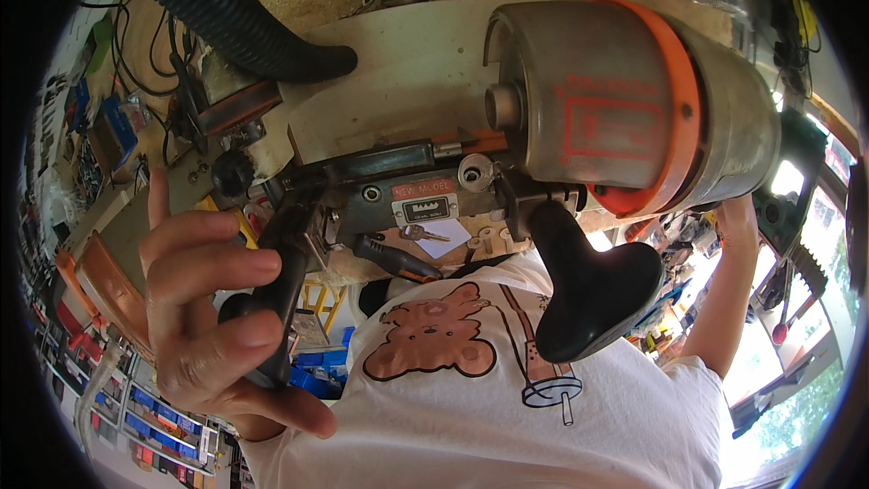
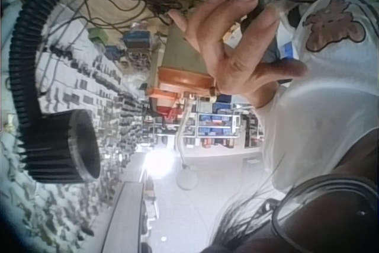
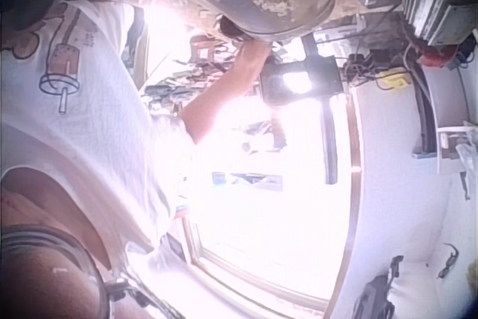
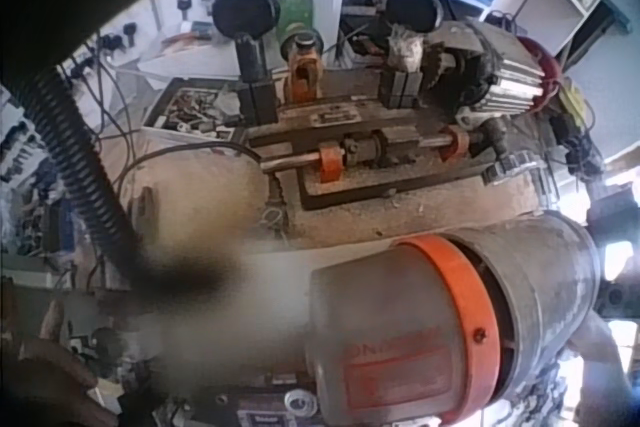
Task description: The person operates a key-cutting machine to duplicate a key, then uses a caliper to measure the original and the cut key. They compare the cut key against several keys on a wall display and handle a small metal component, likely a lock cylinder, before returning to the machine.
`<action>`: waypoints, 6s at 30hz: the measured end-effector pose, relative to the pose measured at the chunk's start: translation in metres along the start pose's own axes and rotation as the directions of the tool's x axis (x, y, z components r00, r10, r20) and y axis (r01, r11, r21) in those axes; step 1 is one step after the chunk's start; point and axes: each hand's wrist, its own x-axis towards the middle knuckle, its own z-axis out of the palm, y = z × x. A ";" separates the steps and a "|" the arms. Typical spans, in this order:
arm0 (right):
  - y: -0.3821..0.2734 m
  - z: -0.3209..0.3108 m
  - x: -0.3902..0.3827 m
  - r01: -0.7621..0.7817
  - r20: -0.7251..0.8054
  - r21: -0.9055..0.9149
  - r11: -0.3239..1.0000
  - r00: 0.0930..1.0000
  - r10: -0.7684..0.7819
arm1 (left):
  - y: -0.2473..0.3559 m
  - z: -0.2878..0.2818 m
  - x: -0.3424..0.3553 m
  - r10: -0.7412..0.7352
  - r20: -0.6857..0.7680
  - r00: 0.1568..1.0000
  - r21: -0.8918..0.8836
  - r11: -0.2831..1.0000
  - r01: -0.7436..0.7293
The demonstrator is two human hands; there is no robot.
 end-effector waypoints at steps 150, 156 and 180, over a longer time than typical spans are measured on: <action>0.038 0.296 -0.095 0.471 -0.011 -0.689 0.550 0.752 -0.659 | 0.009 0.059 -0.060 0.097 -0.417 0.904 0.061 0.995 -0.078; 0.048 0.301 -0.094 0.451 -0.115 -0.711 0.539 0.682 -0.722 | 0.011 0.057 -0.067 0.147 -0.317 0.937 0.046 0.989 -0.140; 0.032 0.267 -0.156 0.440 0.014 0.572 0.692 0.838 -0.545 | 0.035 0.103 0.023 0.318 0.008 0.948 0.400 0.868 -0.294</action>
